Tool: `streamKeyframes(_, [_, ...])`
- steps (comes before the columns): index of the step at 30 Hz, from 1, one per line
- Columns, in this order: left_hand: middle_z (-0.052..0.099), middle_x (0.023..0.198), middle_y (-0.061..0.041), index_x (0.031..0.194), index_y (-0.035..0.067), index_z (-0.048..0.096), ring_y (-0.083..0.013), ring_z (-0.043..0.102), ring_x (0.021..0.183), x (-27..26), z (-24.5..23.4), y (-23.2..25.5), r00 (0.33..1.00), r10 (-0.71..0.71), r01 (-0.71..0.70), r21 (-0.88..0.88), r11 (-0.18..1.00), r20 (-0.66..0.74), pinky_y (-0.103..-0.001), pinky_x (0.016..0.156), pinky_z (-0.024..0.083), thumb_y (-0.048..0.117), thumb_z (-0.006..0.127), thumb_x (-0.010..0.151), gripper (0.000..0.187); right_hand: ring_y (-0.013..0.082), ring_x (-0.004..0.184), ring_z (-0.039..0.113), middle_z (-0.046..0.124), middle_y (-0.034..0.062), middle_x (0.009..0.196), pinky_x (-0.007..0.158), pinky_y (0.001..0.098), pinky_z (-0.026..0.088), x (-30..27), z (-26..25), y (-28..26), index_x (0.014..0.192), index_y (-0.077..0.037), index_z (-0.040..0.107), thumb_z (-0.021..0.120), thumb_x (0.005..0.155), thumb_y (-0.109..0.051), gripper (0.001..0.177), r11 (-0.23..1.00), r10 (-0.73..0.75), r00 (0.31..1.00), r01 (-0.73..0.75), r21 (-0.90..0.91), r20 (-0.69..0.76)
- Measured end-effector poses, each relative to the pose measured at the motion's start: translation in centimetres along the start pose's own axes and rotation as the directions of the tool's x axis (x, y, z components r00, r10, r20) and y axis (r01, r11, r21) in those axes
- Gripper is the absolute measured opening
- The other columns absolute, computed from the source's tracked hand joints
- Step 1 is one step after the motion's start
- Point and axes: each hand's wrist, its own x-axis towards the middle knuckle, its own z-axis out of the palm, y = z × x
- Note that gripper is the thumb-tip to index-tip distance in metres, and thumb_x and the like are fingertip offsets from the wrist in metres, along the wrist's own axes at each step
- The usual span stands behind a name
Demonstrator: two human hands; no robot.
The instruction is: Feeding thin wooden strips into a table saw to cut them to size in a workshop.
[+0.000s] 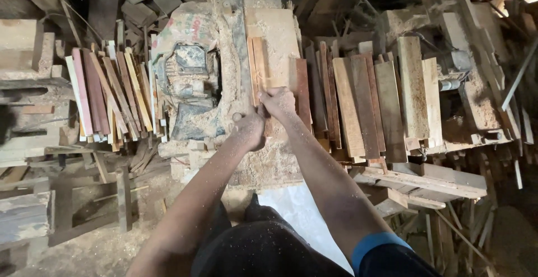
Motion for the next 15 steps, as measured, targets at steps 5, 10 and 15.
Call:
streamKeyframes(5, [0.061,0.112,-0.034,0.13,-0.015,0.044,-0.0524,0.071,0.096,-8.6,-0.4,5.0,0.999,-0.017,0.011,-0.147,0.989,-0.042,-0.06,0.08,0.062,0.017,0.068,0.088,0.058,0.0411,0.1,0.072,0.076,0.0129,0.091,0.086,0.0547,0.056,-14.7,-7.9,-0.6,0.091,-0.022,0.08,0.069,0.082,-0.056,0.037,0.996,-0.073,0.997,0.073,-0.049,-0.014])
streamKeyframes(10, [0.061,0.102,-0.026,0.119,-0.008,0.044,-0.0532,0.07,0.091,-11.0,8.3,2.9,0.972,-0.217,0.154,-0.464,0.873,-0.087,-0.056,0.076,0.062,0.027,0.063,0.088,0.051,0.0347,0.1,0.074,0.079,0.006,0.095,0.085,0.0519,0.061,-24.0,-8.1,3.4,0.098,-0.025,0.079,0.069,0.083,-0.062,0.042,0.996,-0.063,0.996,0.059,-0.069,-0.066])
streamKeyframes(15, [0.056,0.073,-0.005,0.092,0.005,0.046,-0.0264,0.07,0.067,-13.0,9.1,4.8,0.958,0.023,-0.131,-0.369,0.92,-0.284,-0.033,0.063,0.057,0.004,0.053,0.073,0.021,0.0455,0.112,0.068,0.074,0.0225,0.105,0.095,0.0566,0.055,-30.0,-12.5,-0.9,0.112,-0.008,0.07,0.076,0.084,-0.046,0.047,0.984,0.033,0.999,-0.026,0.177,-0.032])
